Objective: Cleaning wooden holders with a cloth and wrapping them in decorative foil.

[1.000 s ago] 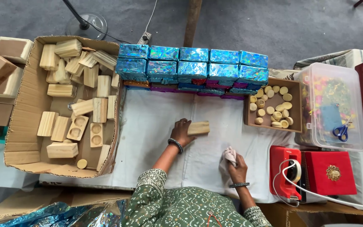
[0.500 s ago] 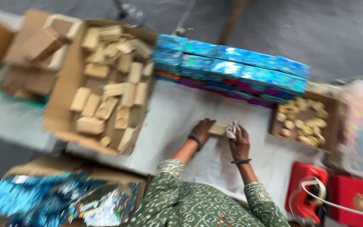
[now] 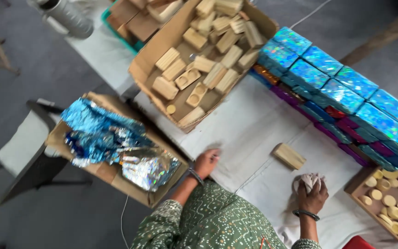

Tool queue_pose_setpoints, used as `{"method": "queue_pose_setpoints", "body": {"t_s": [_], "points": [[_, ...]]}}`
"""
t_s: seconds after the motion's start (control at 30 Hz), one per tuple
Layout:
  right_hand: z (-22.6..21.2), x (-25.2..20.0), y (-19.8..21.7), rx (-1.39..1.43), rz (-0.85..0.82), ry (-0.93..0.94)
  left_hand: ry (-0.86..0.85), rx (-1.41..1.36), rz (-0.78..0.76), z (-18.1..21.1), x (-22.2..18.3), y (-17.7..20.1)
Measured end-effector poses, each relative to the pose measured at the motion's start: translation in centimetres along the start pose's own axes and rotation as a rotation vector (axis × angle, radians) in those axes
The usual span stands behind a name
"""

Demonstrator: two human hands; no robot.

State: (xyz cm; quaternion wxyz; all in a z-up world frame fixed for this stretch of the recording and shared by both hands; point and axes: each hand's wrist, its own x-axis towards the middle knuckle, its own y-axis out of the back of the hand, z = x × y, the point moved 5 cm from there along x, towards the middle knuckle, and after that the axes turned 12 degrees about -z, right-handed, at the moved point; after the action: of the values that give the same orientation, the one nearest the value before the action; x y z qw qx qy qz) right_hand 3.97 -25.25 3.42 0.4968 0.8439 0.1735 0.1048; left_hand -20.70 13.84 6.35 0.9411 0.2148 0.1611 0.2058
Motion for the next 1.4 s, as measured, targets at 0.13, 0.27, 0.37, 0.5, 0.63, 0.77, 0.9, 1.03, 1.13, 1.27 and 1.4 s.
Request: {"method": "queue_pose_setpoints", "body": {"t_s": [0.13, 0.27, 0.37, 0.5, 0.63, 0.77, 0.9, 1.03, 1.13, 1.27, 1.4], "points": [[-1.1, -0.6, 0.0, -0.004, 0.046, 0.111, 0.117, -0.017, 0.256, -4.9, -6.2, 4.7], [0.0, -0.4, -0.8, -0.070, 0.076, 0.064, 0.286, 0.112, 0.632, -10.9, -13.5, 8.5], [1.1, -0.3, -1.5, -0.094, 0.068, 0.074, 0.380, 0.080, 0.896, -15.5, -19.2, 9.9], [1.7, -0.1, -1.7, -0.118, 0.061, 0.102, 0.431, -0.062, 1.182, -20.7, -24.4, 10.5], [2.2, 0.0, -1.8, -0.140, 0.065, 0.154, 0.517, -0.163, 1.216, -24.7, -25.7, 10.7], [2.5, 0.0, -2.8, -0.157, 0.038, 0.089, 0.589, -0.300, 1.187, -27.0, -25.1, 11.7], [3.5, 0.0, -3.6, -0.244, 0.049, 0.014, 0.812, -0.177, 1.085, -26.1, -24.3, 13.1], [2.1, 0.1, -2.1, -0.211, 0.026, -0.053, 0.781, 0.005, 1.002, -26.1, -23.6, 14.2], [-1.7, 0.2, 0.6, -0.093, -0.055, -0.044, 0.736, 0.044, 0.997, -24.8, -22.9, 14.3], [-7.6, -0.1, 2.9, -0.345, 0.122, 0.048, 0.487, -0.119, 1.036, -21.1, -21.8, 13.8], [-14.8, 0.8, -1.3, 0.024, -0.007, 0.425, 0.421, -0.287, 1.024, -16.0, -20.2, 13.7]]}}
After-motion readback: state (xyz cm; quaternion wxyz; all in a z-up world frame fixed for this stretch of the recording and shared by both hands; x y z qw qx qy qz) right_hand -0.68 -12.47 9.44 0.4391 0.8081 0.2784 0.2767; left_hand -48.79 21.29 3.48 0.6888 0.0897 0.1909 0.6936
